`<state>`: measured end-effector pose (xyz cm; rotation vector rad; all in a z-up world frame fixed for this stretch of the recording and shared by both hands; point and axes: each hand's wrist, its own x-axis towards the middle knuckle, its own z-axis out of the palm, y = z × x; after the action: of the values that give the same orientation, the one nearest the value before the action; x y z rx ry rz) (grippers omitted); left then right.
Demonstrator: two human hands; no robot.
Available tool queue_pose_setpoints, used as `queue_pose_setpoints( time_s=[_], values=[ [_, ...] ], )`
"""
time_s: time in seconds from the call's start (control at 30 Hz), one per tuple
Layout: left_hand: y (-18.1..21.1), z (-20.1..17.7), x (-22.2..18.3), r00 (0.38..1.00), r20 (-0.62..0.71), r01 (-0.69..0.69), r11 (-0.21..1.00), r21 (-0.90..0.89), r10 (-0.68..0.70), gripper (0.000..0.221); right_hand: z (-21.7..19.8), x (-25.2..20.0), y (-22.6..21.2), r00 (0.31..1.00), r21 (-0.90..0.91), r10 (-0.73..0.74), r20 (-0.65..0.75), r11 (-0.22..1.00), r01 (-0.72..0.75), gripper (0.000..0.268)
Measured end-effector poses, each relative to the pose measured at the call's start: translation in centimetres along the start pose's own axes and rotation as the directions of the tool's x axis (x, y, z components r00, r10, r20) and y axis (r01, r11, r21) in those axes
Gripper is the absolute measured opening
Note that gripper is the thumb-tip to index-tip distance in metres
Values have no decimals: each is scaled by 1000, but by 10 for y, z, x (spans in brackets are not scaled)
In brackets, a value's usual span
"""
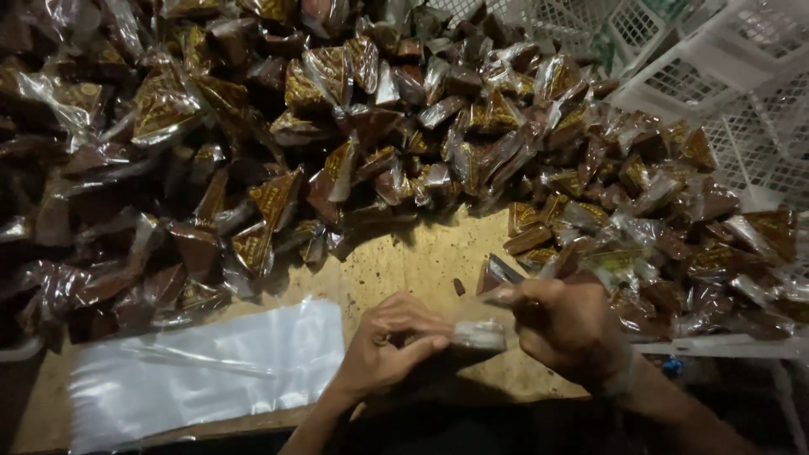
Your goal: Packaging small wrapped snacks into a plastic sleeve and sealing it with a lighter
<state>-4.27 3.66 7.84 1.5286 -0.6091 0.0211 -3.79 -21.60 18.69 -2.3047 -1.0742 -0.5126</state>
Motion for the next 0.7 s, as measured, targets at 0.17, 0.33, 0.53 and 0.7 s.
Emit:
queue_pose_setpoints(
  time_s=[0.17,0.33,0.53,0.7],
  values=[
    [20,-5,2,996,-35,79,995,-55,-81,6,0,-5,-5,988,-121,50,-147,990,-68,26],
    [9,-5,1,995,-98,15,999,48,-10,12,-6,11,-29,986,-231,-30,163,971,67,20],
    [20,-2,4,990,-139,27,995,100,-13,10,17,-14,8,768,-378,494,407,857,-351,35],
    [-10,8,-17,972,-228,73,993,90,-51,8,25,-7,16,490,77,580,651,592,-802,44]
  ],
)
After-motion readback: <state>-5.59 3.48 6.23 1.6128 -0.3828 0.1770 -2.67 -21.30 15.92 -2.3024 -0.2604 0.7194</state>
